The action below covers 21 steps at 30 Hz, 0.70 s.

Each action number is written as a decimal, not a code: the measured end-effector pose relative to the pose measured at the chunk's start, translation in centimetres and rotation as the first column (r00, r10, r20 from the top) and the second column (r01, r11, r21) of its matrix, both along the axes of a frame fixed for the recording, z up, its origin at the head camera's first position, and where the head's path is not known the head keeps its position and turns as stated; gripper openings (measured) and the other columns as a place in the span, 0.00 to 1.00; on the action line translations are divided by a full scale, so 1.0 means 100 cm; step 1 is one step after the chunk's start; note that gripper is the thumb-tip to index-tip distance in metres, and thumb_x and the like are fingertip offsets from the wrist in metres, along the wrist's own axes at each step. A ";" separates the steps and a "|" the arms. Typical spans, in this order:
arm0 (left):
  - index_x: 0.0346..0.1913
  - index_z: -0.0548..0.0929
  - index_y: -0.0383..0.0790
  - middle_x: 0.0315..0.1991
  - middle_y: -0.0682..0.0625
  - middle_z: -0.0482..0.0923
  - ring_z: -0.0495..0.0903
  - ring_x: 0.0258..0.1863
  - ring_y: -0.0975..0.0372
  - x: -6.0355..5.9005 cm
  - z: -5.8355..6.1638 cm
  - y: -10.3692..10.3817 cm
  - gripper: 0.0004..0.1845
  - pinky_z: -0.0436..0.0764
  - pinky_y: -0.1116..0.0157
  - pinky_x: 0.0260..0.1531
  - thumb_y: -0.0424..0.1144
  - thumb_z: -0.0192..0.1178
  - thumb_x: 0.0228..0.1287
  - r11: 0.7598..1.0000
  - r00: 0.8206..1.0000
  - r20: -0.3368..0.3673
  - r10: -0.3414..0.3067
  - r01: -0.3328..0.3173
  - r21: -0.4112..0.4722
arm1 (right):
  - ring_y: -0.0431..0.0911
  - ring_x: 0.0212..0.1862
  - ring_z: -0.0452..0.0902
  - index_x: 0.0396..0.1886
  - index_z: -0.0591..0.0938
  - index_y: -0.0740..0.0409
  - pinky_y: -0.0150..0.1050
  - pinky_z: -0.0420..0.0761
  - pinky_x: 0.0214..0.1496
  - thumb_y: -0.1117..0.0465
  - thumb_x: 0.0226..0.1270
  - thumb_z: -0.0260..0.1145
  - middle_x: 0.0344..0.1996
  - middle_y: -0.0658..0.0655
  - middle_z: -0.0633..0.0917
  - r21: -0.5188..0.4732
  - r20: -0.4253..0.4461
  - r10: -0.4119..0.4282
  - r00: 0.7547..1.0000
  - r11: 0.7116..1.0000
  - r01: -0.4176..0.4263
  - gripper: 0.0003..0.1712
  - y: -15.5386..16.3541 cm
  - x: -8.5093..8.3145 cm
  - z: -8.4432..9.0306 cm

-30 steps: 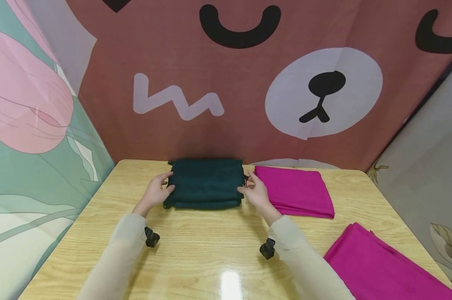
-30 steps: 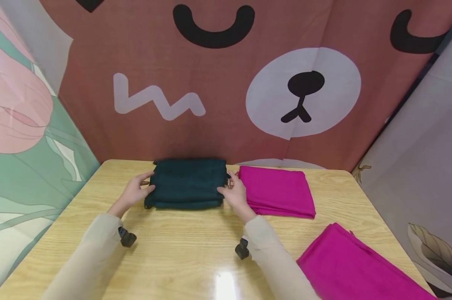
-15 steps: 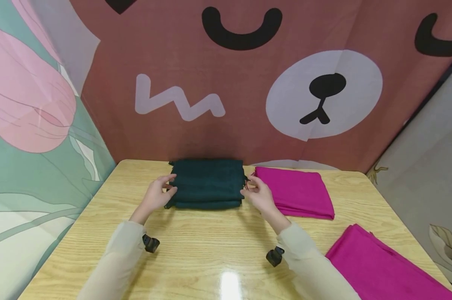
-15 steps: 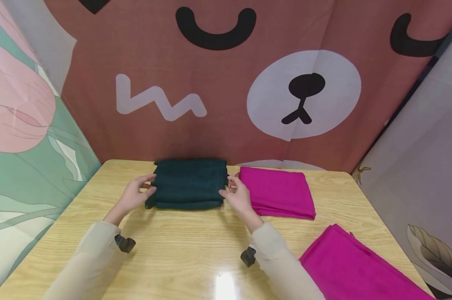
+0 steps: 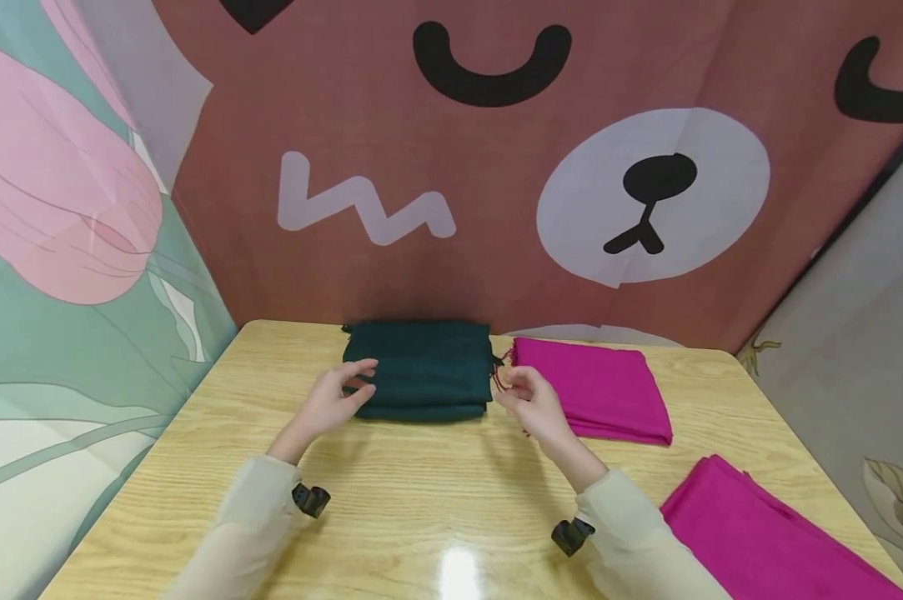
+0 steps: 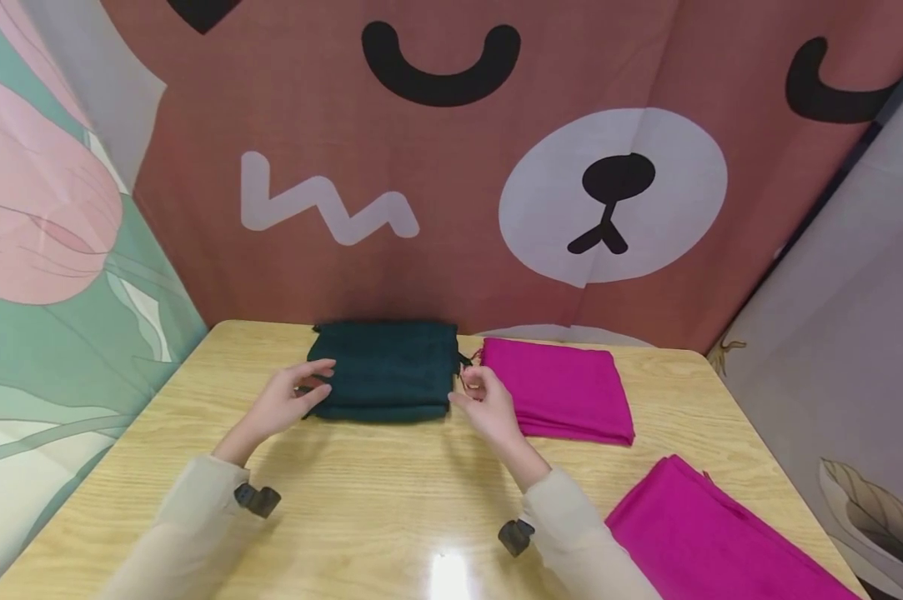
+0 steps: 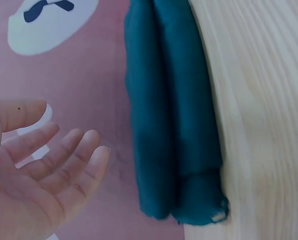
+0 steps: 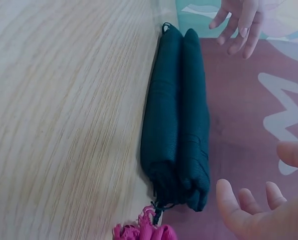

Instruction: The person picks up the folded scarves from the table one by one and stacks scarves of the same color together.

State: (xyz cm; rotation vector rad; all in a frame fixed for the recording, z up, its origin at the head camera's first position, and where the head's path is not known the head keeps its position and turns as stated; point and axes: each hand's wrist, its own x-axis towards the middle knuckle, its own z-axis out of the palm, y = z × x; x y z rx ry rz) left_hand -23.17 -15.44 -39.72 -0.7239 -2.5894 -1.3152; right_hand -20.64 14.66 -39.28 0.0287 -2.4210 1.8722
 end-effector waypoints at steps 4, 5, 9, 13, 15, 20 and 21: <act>0.56 0.72 0.27 0.45 0.35 0.76 0.78 0.38 0.51 0.006 0.004 0.009 0.20 0.77 0.55 0.36 0.29 0.57 0.60 0.999 0.999 -0.020 -0.036 0.036 0.005 | 0.45 0.38 0.74 0.46 0.71 0.67 0.38 0.76 0.34 0.70 0.58 0.63 0.43 0.62 0.76 0.003 -0.007 0.017 1.000 1.000 -0.017 0.16 0.005 0.008 0.003; 0.56 0.73 0.28 0.45 0.35 0.76 0.78 0.38 0.51 0.007 0.005 0.011 0.20 0.77 0.56 0.35 0.29 0.57 0.60 0.999 0.999 -0.022 -0.042 0.042 0.005 | 0.46 0.39 0.74 0.46 0.71 0.67 0.38 0.76 0.34 0.70 0.58 0.63 0.43 0.62 0.76 0.002 -0.007 0.021 1.000 1.000 -0.021 0.17 0.006 0.010 0.005; 0.56 0.74 0.30 0.45 0.36 0.76 0.78 0.38 0.53 0.012 0.008 0.018 0.20 0.77 0.59 0.34 0.30 0.57 0.61 0.998 0.997 -0.014 -0.070 0.070 0.001 | 0.50 0.44 0.73 0.48 0.71 0.67 0.41 0.77 0.36 0.70 0.58 0.62 0.45 0.63 0.76 0.000 0.006 0.037 0.999 0.999 -0.037 0.17 0.011 0.017 0.008; 0.57 0.73 0.31 0.46 0.37 0.76 0.78 0.39 0.55 0.019 0.013 0.025 0.20 0.77 0.62 0.35 0.31 0.56 0.62 0.995 0.995 0.008 -0.102 0.102 0.009 | 0.54 0.48 0.72 0.49 0.70 0.67 0.40 0.77 0.38 0.70 0.59 0.62 0.47 0.63 0.76 0.027 0.017 0.048 0.999 0.998 -0.048 0.18 0.016 0.024 0.012; 0.57 0.73 0.30 0.46 0.37 0.76 0.78 0.40 0.54 0.024 0.018 0.028 0.19 0.77 0.63 0.35 0.31 0.56 0.62 0.993 0.993 0.021 -0.117 0.117 0.016 | 0.55 0.50 0.72 0.49 0.71 0.66 0.40 0.77 0.40 0.70 0.59 0.62 0.47 0.63 0.76 0.038 0.015 0.052 0.999 0.998 -0.053 0.18 0.019 0.028 0.013; 0.57 0.73 0.31 0.47 0.38 0.76 0.78 0.40 0.55 0.026 0.015 0.033 0.20 0.77 0.64 0.34 0.32 0.56 0.63 0.988 0.988 0.009 -0.152 0.152 0.024 | 0.56 0.50 0.72 0.48 0.71 0.67 0.38 0.78 0.40 0.71 0.58 0.62 0.47 0.64 0.76 0.025 -0.011 0.065 0.998 0.998 -0.065 0.17 0.026 0.038 0.014; 0.58 0.73 0.33 0.47 0.38 0.76 0.78 0.39 0.56 0.022 0.009 0.032 0.20 0.77 0.65 0.34 0.32 0.56 0.63 0.987 0.987 0.003 -0.160 0.160 0.028 | 0.57 0.49 0.72 0.48 0.71 0.68 0.38 0.78 0.39 0.72 0.58 0.62 0.47 0.65 0.76 0.018 -0.018 0.070 0.997 0.997 -0.069 0.18 0.027 0.040 0.014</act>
